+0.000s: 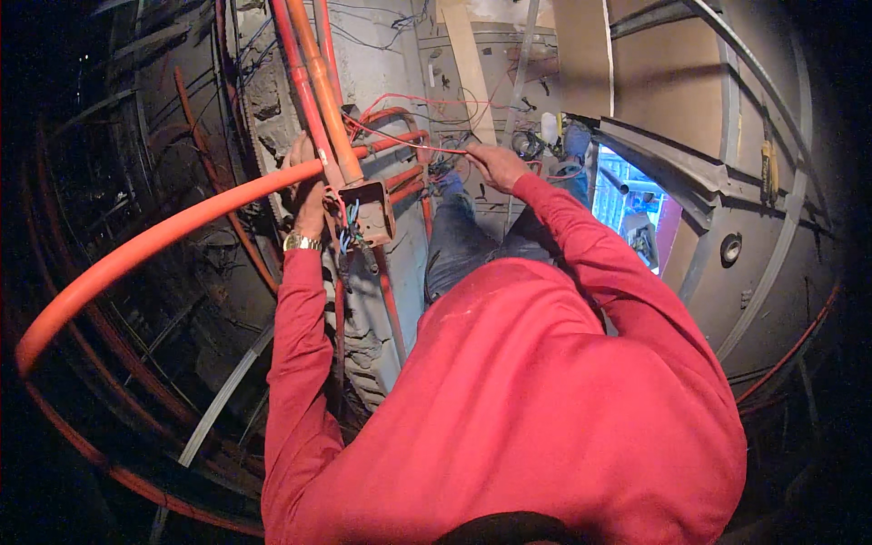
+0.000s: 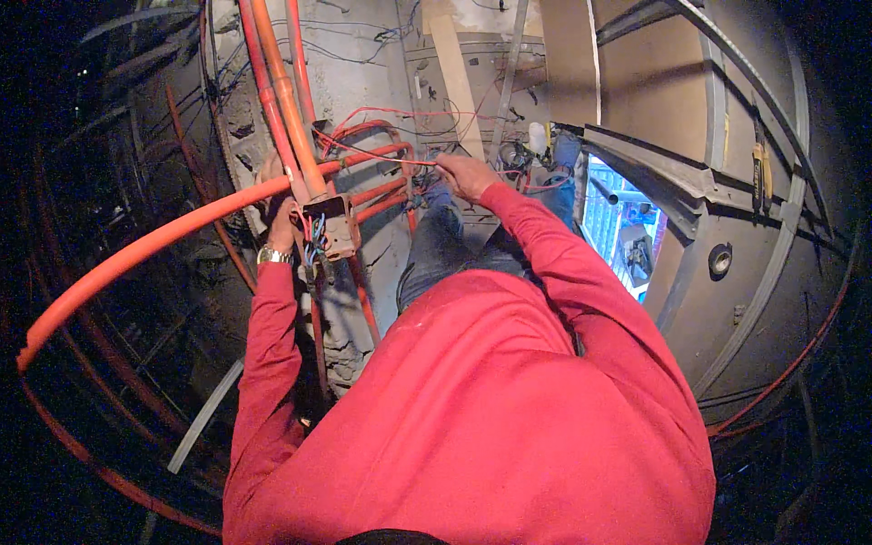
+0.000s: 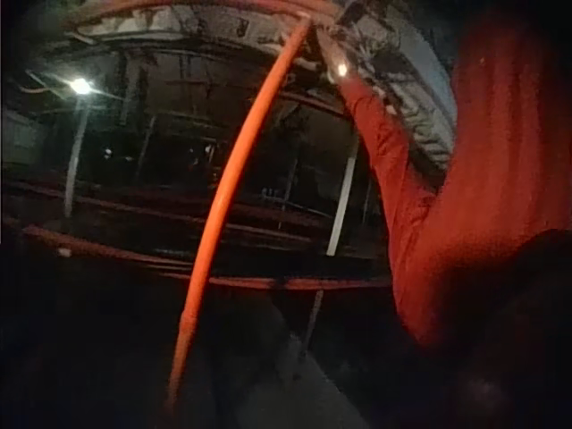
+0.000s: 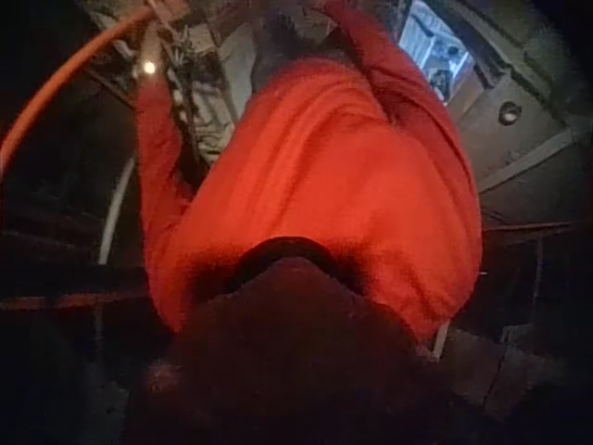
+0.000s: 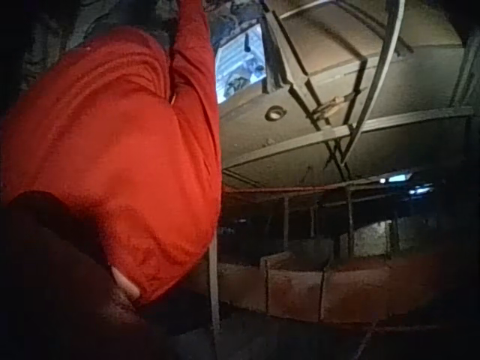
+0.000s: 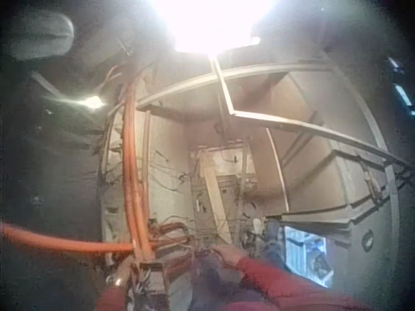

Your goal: The person works on wires inside a junction box located in a utility space or utility tunnel, handling individual wires and routing them within the metal enclosure.

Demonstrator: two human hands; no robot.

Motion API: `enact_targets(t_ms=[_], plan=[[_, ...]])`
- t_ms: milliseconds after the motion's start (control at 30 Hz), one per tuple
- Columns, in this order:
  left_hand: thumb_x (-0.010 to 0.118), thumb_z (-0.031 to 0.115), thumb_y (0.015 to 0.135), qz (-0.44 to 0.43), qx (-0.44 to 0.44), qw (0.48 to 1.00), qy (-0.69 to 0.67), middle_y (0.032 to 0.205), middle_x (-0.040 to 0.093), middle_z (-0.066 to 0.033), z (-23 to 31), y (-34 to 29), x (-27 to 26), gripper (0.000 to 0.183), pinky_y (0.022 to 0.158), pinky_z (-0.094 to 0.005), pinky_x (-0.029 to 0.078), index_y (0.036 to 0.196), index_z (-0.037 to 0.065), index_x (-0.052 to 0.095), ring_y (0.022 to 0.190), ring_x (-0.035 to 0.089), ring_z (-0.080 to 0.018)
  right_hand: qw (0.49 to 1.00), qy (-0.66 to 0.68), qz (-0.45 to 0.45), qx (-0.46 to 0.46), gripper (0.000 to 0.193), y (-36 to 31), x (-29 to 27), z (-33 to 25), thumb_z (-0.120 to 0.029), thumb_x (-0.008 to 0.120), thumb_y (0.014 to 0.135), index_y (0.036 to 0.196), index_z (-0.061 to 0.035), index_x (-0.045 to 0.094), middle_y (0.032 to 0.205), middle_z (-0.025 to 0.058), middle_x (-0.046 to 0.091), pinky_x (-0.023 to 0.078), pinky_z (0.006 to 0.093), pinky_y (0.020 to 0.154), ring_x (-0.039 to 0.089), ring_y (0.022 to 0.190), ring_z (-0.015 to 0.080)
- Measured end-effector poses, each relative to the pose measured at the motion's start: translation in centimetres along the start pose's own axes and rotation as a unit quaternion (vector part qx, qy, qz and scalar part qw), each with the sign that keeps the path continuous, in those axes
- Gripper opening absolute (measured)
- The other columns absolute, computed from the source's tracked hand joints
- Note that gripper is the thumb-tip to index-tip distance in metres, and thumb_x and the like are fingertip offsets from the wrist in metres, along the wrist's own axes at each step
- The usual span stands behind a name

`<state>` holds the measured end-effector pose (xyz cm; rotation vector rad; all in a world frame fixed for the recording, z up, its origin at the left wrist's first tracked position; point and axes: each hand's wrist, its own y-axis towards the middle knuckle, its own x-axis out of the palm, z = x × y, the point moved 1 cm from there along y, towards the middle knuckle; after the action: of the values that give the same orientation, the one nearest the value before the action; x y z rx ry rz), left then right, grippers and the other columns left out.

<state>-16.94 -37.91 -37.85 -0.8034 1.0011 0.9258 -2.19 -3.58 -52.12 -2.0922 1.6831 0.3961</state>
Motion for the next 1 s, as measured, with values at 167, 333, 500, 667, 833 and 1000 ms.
enact_targets(t_ms=[167, 333, 500, 667, 833, 1000], plan=[[0.057, 0.022, 0.091, 0.056, 0.012, 0.998, -0.024, 0.137, 0.044, -0.0183, -0.3, 0.8, 0.9, 0.047, 0.104, -0.0413, 0.035, 0.134, 0.007, 0.047, 0.127, 0.042, -0.0329, 0.998, 0.051, -0.039, -0.001, 0.029, 0.6, -1.7, 0.1, -0.028, 0.049, 0.097, 0.109, -0.0013, 0.055, 0.098, 0.0222, 0.061, 0.047, 0.0452, 0.081, 0.057, 0.095, 0.0422], [0.056, 0.025, 0.091, 0.099, 0.014, 0.993, -0.059, 0.135, 0.046, -0.0172, -0.7, 1.4, 1.5, 0.045, 0.103, -0.041, 0.036, 0.133, 0.009, 0.05, 0.125, 0.044, -0.0317, 0.999, -0.007, -0.042, 0.001, 0.037, -0.1, -1.1, 1.3, -0.028, 0.056, 0.093, 0.117, 0.001, 0.053, 0.112, 0.0242, 0.06, 0.047, 0.0443, 0.088, 0.056, 0.105, 0.0416], [0.055, 0.027, 0.092, 0.111, 0.01, 0.99, -0.087, 0.133, 0.048, -0.0161, -1.3, 1.1, 1.2, 0.043, 0.102, -0.0408, 0.037, 0.132, 0.011, 0.053, 0.123, 0.047, -0.0306, 0.998, -0.049, -0.033, 0.019, 0.024, 0.7, -0.1, 3.3, -0.02, 0.055, 0.09, 0.108, -0.0038, 0.051, 0.1, 0.0203, 0.061, 0.046, 0.0489, 0.081, 0.058, 0.097, 0.0407], [0.055, 0.027, 0.092, 0.118, 0.058, 0.99, -0.048, 0.132, 0.05, -0.0154, -1.0, 1.9, 1.0, 0.042, 0.101, -0.0402, 0.038, 0.131, 0.013, 0.054, 0.121, 0.049, -0.0299, 0.994, -0.067, -0.058, 0.061, 0.027, 1.6, 0.4, 3.3, -0.022, 0.056, 0.089, 0.11, -0.0048, 0.051, 0.101, 0.0215, 0.061, 0.046, 0.0496, 0.082, 0.058, 0.098, 0.0403], [0.054, 0.029, 0.093, 0.123, 0.041, 0.992, 0.0, 0.134, 0.049, -0.0153, -1.5, 2.1, 1.3, 0.041, 0.101, -0.0412, 0.037, 0.131, 0.013, 0.055, 0.122, 0.049, -0.0295, 0.992, -0.022, -0.123, 0.007, 0.03, 1.5, 0.2, -2.7, -0.028, 0.054, 0.092, 0.112, -0.006, 0.051, 0.103, 0.0234, 0.062, 0.046, 0.0505, 0.081, 0.059, 0.097, 0.0416], [0.053, 0.03, 0.093, 0.11, 0.027, 0.993, -0.021, 0.134, 0.049, -0.0147, -1.9, 1.8, 1.7, 0.042, 0.102, -0.0426, 0.036, 0.131, 0.014, 0.055, 0.123, 0.047, -0.0291, 0.996, 0.071, -0.039, -0.023, 0.029, 1.0, 0.8, -5.5, -0.028, 0.052, 0.094, 0.114, -0.0065, 0.051, 0.098, 0.0232, 0.062, 0.047, 0.0504, 0.079, 0.059, 0.094, 0.0426]])
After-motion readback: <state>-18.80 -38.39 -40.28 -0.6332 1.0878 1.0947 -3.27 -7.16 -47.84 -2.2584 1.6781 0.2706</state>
